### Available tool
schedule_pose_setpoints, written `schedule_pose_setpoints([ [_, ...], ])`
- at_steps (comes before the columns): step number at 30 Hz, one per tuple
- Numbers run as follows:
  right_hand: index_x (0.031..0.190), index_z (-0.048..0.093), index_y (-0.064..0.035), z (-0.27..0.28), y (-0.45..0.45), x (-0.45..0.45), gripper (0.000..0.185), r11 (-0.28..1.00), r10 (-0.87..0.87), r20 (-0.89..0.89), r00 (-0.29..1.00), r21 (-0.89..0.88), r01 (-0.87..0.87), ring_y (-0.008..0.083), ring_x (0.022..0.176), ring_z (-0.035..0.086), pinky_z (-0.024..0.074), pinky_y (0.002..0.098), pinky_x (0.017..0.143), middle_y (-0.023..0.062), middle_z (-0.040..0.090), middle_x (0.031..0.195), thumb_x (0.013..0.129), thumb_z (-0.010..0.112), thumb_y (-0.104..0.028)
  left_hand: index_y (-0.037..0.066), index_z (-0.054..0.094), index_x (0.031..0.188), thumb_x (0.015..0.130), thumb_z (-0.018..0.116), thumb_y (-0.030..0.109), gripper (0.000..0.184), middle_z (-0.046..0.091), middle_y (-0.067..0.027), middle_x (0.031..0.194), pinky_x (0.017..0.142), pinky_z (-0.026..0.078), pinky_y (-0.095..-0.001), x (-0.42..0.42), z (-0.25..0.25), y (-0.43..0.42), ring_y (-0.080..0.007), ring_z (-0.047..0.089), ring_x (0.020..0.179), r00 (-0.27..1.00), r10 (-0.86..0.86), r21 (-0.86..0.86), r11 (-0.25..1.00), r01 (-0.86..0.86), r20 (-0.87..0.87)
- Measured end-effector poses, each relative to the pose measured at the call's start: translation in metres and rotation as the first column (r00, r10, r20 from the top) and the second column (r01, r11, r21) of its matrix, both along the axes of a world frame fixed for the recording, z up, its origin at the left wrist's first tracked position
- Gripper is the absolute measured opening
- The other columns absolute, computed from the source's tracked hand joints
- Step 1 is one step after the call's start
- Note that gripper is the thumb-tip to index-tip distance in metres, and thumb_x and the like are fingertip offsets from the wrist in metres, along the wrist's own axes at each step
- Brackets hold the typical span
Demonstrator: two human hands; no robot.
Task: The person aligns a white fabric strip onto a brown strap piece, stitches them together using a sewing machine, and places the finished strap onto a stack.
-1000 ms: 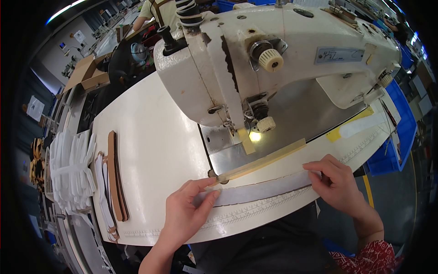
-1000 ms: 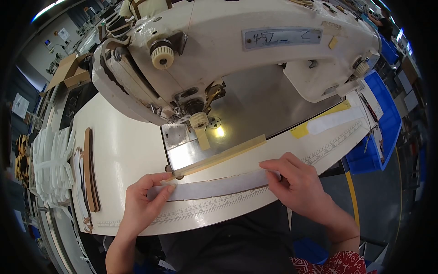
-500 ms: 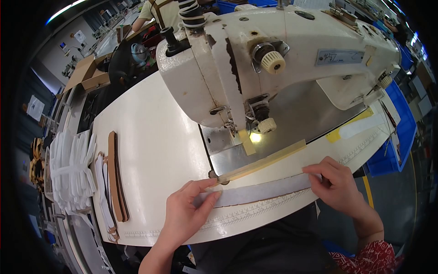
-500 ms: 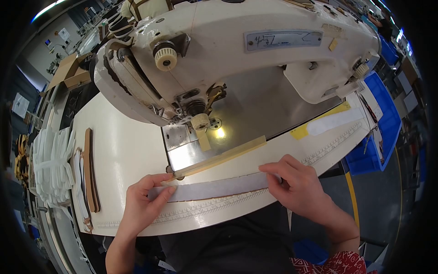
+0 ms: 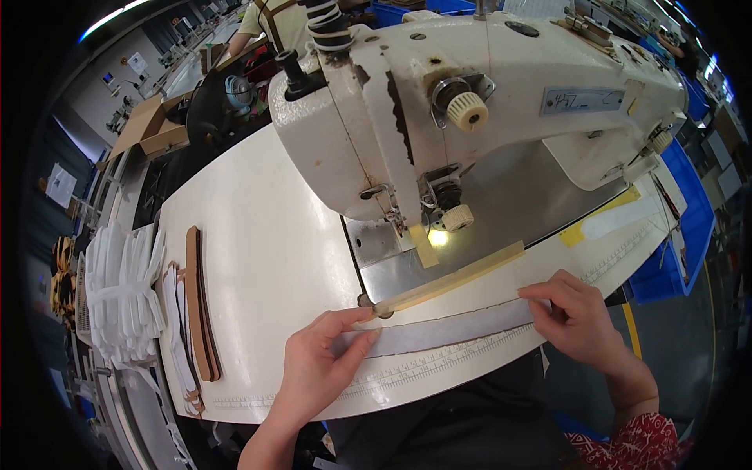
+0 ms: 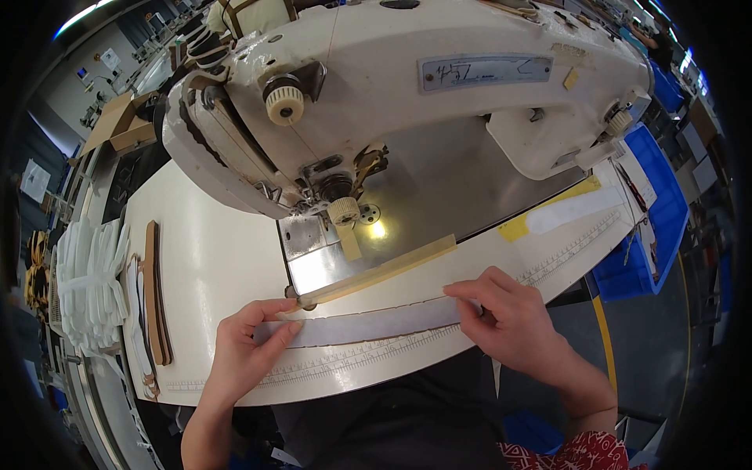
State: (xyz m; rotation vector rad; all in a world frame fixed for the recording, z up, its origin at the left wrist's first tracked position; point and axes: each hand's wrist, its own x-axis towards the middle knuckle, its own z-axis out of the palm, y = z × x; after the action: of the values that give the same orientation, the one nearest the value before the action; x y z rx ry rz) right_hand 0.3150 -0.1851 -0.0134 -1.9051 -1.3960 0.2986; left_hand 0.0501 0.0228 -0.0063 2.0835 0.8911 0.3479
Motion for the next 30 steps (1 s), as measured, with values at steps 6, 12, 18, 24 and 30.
schedule_pose_setpoints([
  [6,0.111,0.073,-0.0071,-0.003,-0.002,-0.002,0.026,1.000,0.009,0.117,0.993,-0.026,-0.006,0.0194,0.060,0.062,0.0519,0.0319,0.053,0.0063,0.060,0.083,0.086,0.072,0.001,0.001,0.073,0.117,0.093,0.078,0.006,0.025,0.077,-0.0085,0.099,0.078,0.056,-0.0268,0.001,0.003,0.000,-0.0110,0.070,0.088,1.000,0.002,0.003,1.000,-0.002,-0.013],
  [12,0.113,0.072,-0.0065,0.013,0.009,-0.007,0.036,0.992,0.068,0.538,0.840,0.052,-0.114,0.0217,0.083,0.066,0.0521,0.0338,0.062,0.0043,0.063,0.096,0.077,0.075,-0.003,0.001,0.073,0.118,0.092,0.078,0.005,0.026,0.077,-0.0086,0.099,0.078,0.057,-0.0276,0.001,0.004,-0.001,-0.0121,0.071,0.088,1.000,-0.004,0.028,1.000,0.004,-0.005],
  [18,0.118,0.070,-0.0038,0.004,0.045,-0.028,0.040,0.822,0.473,0.502,0.724,0.046,-0.568,0.0228,0.102,0.063,0.0512,0.0349,0.086,0.0061,0.066,0.119,0.079,0.071,-0.012,0.002,0.073,0.119,0.092,0.077,0.005,0.027,0.076,-0.0081,0.096,0.077,0.058,-0.0289,0.001,0.004,-0.002,-0.0133,0.072,0.086,1.000,0.015,-0.010,1.000,-0.015,-0.012],
  [24,0.122,0.067,-0.0017,-0.004,0.060,-0.030,0.041,0.754,0.580,0.542,0.608,-0.072,-0.653,0.0216,0.108,0.061,0.0507,0.0339,0.088,0.0061,0.064,0.123,0.083,0.066,-0.015,0.004,0.073,0.119,0.092,0.077,0.006,0.028,0.073,-0.0100,0.094,0.072,0.057,-0.0293,-0.001,0.003,-0.001,-0.0167,0.072,0.080,1.000,-0.019,0.058,0.998,0.019,-0.003],
  [30,0.125,0.065,-0.0029,0.003,0.066,-0.034,0.043,0.755,0.603,0.516,0.608,-0.123,-0.644,0.0224,0.102,0.060,0.0519,0.0342,0.087,0.0053,0.062,0.116,0.083,0.065,-0.012,0.005,0.070,0.122,0.089,0.080,0.010,0.035,0.064,-0.0086,0.082,0.058,0.054,-0.0324,-0.003,0.006,-0.012,-0.0200,0.067,0.066,0.994,-0.019,0.457,0.887,0.064,-0.103],
])
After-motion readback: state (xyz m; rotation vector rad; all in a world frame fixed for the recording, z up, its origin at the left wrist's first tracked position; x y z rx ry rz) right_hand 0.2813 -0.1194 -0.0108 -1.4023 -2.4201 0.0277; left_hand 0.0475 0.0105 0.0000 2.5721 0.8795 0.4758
